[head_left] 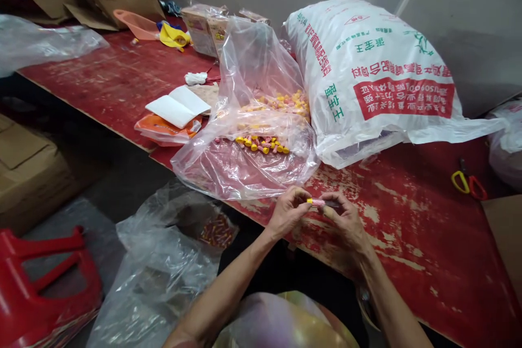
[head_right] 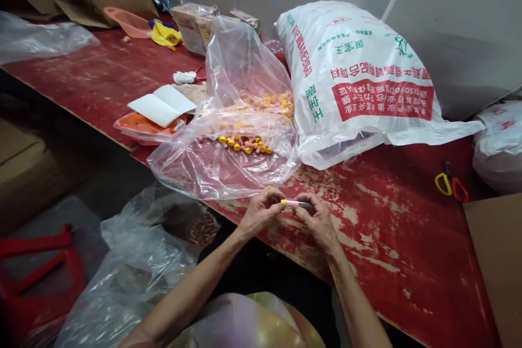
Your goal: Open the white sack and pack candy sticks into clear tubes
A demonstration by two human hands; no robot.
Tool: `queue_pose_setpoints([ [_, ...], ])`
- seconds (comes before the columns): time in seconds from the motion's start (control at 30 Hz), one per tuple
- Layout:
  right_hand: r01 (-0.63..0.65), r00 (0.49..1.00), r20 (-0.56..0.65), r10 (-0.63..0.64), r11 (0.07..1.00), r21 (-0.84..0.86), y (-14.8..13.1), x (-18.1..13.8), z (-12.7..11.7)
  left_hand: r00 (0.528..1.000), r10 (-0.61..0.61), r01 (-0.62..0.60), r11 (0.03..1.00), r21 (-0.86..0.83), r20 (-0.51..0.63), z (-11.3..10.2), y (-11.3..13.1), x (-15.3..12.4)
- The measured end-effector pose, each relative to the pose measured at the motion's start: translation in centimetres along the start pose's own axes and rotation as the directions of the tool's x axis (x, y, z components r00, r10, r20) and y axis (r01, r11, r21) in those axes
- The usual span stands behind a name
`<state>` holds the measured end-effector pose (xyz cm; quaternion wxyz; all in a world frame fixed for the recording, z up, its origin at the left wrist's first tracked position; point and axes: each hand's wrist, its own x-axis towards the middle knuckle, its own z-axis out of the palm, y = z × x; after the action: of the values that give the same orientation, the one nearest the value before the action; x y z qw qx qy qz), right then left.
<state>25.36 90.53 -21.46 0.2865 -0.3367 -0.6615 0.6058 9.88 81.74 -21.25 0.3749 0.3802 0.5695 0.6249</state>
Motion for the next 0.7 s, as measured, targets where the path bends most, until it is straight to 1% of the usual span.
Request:
queue_pose_setpoints([
  [0.07, 0.018, 0.999, 0.045, -0.014, 0.994, -0.108, -0.1, -0.7, 0.1, 0.998, -0.04, 0.037, 0.998, -0.058, -0.048, 0.8, -0.4, -0.7],
  [0.13, 0.093, 0.995, 0.053, -0.082, 0.964, -0.25, 0.1, -1.4, 0.3, 0.994, -0.077, 0.068, 0.993, -0.099, -0.082, 1.6, -0.8, -1.7],
  [0.2, 0.185, 0.983, 0.06, -0.176, 0.884, -0.429, 0.5, -2.1, 0.5, 0.993, -0.091, 0.084, 0.992, -0.096, -0.071, 2.4, -1.4, -2.6],
  [0.27, 0.235, 0.968, 0.065, -0.243, 0.781, -0.579, 0.9, -2.8, 0.3, 0.995, -0.094, 0.091, 0.994, -0.065, -0.032, 3.3, -2.1, -3.3],
  [0.33, 0.253, 0.964, 0.119, -0.239, 0.68, -0.689, 1.0, -3.4, -0.7, 0.994, -0.088, 0.088, 0.996, 0.012, 0.062, 4.1, -2.6, -3.5],
  [0.37, 0.249, 0.967, 0.159, -0.197, 0.616, -0.748, 0.9, -3.6, -1.6, 0.99, -0.077, 0.07, 0.995, 0.066, 0.118, 4.4, -2.8, -3.4],
  [0.4, 0.224, 0.975, 0.189, -0.119, 0.532, -0.817, 0.7, -3.8, -2.6, 0.984, -0.061, 0.04, 0.991, 0.126, 0.169, 4.7, -2.9, -3.3],
  [0.43, 0.181, 0.981, 0.195, -0.012, 0.423, -0.888, 0.4, -4.0, -3.8, 0.978, -0.041, 0.003, 0.983, 0.183, 0.205, 4.9, -3.0, -3.1],
  [0.47, 0.127, 0.981, 0.164, 0.104, 0.297, -0.946, 0.0, -4.1, -5.1, 0.978, -0.012, -0.037, 0.972, 0.232, 0.208, 5.0, -3.1, -2.9],
  [0.5, 0.067, 0.974, 0.101, 0.201, 0.168, -0.983, -0.4, -4.3, -6.3, 0.984, 0.026, -0.074, 0.959, 0.275, 0.175, 5.0, -3.1, -2.7],
  [0.53, 0.015, 0.964, 0.031, 0.265, 0.06, -0.998, -0.8, -4.4, -7.4, 0.989, 0.075, -0.111, 0.941, 0.318, 0.125, 5.1, -3.2, -2.5],
  [0.57, -0.018, 0.954, -0.021, 0.299, -0.012, -1.0, -1.1, -4.6, -8.3, 0.988, 0.133, -0.153, 0.917, 0.368, 0.08, 5.2, -3.3, -2.3],
  [0.6, -0.029, 0.949, -0.043, 0.312, -0.048, -0.998, -1.2, -4.7, -9.0, 0.979, 0.194, -0.201, 0.883, 0.425, 0.059, 5.3, -3.5, -2.1],
  [0.63, -0.026, 0.948, -0.044, 0.317, -0.06, -0.998, -1.2, -4.7, -9.4, 0.965, 0.254, -0.256, 0.836, 0.485, 0.071, 5.5, -3.7, -1.9],
  [0.67, -0.015, 0.947, -0.035, 0.32, -0.062, -0.998, -1.2, -4.7, -9.7, 0.946, 0.301, -0.318, 0.779, 0.541, 0.121, 5.9, -4.0, -1.7],
  [0.7, 0.003, 0.946, -0.017, 0.325, -0.06, -0.998, -1.0, -4.7, -9.8, 0.923, 0.331, -0.381, 0.714, 0.588, 0.197, 6.3, -4.3, -1.5],
])
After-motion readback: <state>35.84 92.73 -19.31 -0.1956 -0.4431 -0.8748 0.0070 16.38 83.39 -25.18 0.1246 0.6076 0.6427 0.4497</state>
